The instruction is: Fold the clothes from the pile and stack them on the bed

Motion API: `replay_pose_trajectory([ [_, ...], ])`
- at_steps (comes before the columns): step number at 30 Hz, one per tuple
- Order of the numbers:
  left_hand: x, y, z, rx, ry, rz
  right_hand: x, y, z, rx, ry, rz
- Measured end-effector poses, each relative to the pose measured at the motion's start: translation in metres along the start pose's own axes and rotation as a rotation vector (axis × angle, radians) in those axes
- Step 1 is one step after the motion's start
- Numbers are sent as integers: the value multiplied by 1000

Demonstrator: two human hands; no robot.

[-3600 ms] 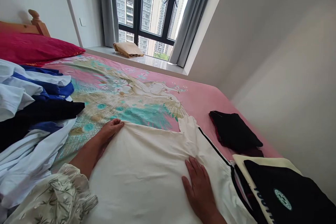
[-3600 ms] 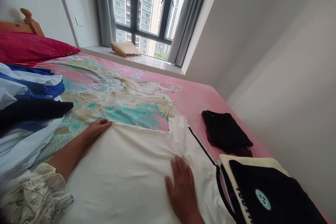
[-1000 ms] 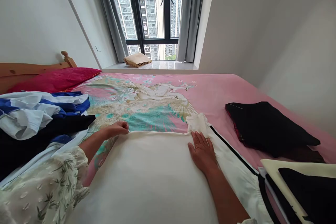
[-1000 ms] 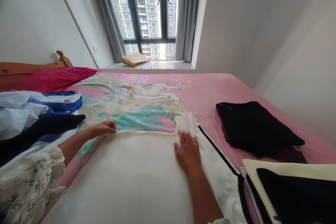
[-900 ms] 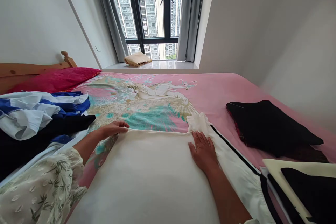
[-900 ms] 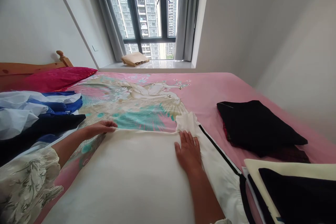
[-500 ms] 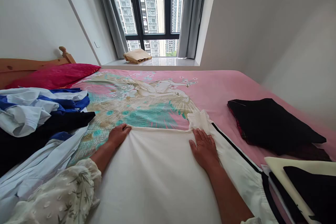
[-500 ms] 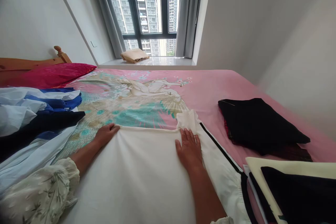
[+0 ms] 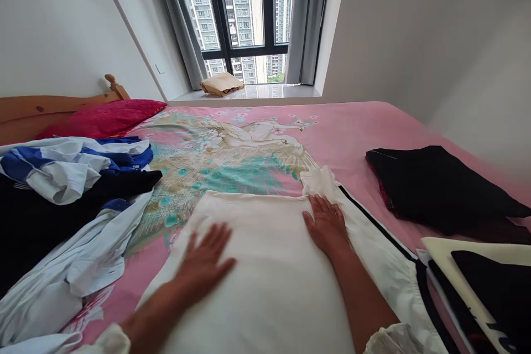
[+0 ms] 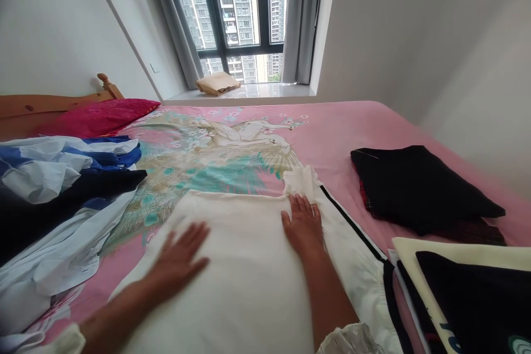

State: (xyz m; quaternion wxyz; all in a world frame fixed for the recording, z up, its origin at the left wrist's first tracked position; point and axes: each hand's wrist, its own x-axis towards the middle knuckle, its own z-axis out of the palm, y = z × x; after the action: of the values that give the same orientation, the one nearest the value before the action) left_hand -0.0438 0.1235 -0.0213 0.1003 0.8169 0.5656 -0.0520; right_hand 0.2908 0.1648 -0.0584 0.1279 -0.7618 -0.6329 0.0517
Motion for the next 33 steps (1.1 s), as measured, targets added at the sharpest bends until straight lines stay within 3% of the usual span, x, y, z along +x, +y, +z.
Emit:
replay_pose_trajectory([
  [1, -7, -31, -4, 38, 6, -151, 0, 0, -1, -4, 1, 0],
  [3, -15, -81, -17, 94, -25, -323, -1, -1, -1, -14, 6, 1],
  [5, -15, -92, -30, 152, -25, -400, -2, -2, -2, -24, 11, 0],
  [7, -9, -57, -36, 171, 43, -324, -2, -1, -1, -26, 13, 0],
  [9, -3, 9, -31, 95, 119, -78, -2, -1, 0, -23, 18, -2],
  [12, -5, 100, -8, -101, 52, 302, -2, 1, 2, -20, 28, -10],
  [14, -16, 116, 7, -151, 48, 367, -2, 3, 2, -25, 34, -16],
  [16, -33, 91, 14, -135, 31, 234, -3, 3, 2, -32, 32, -21],
  [19, -62, 11, 11, -40, -2, -163, -4, 3, 2, -43, 26, -15],
  [21, -76, -33, 0, 17, -29, -329, -5, 2, 2, -45, 26, -8],
  [23, -77, -48, -15, 60, -59, -435, -5, 2, 2, -45, 29, -9],
  [24, -72, -42, -22, 76, -55, -460, -5, 1, 2, -45, 31, -11],
  [26, -53, -7, -32, 79, 6, -401, -5, 1, 1, -46, 38, -15],
  [28, -26, 47, -33, 21, 86, -164, -5, 0, 0, -48, 38, -14],
  [30, 2, 98, -26, -94, 62, 110, -4, 0, -1, -46, 35, -13],
  [32, 29, 127, -16, -168, 7, 276, -4, 0, -2, -40, 25, -14],
  [33, 42, 128, -12, -176, -12, 294, -4, 0, -2, -36, 19, -15],
])
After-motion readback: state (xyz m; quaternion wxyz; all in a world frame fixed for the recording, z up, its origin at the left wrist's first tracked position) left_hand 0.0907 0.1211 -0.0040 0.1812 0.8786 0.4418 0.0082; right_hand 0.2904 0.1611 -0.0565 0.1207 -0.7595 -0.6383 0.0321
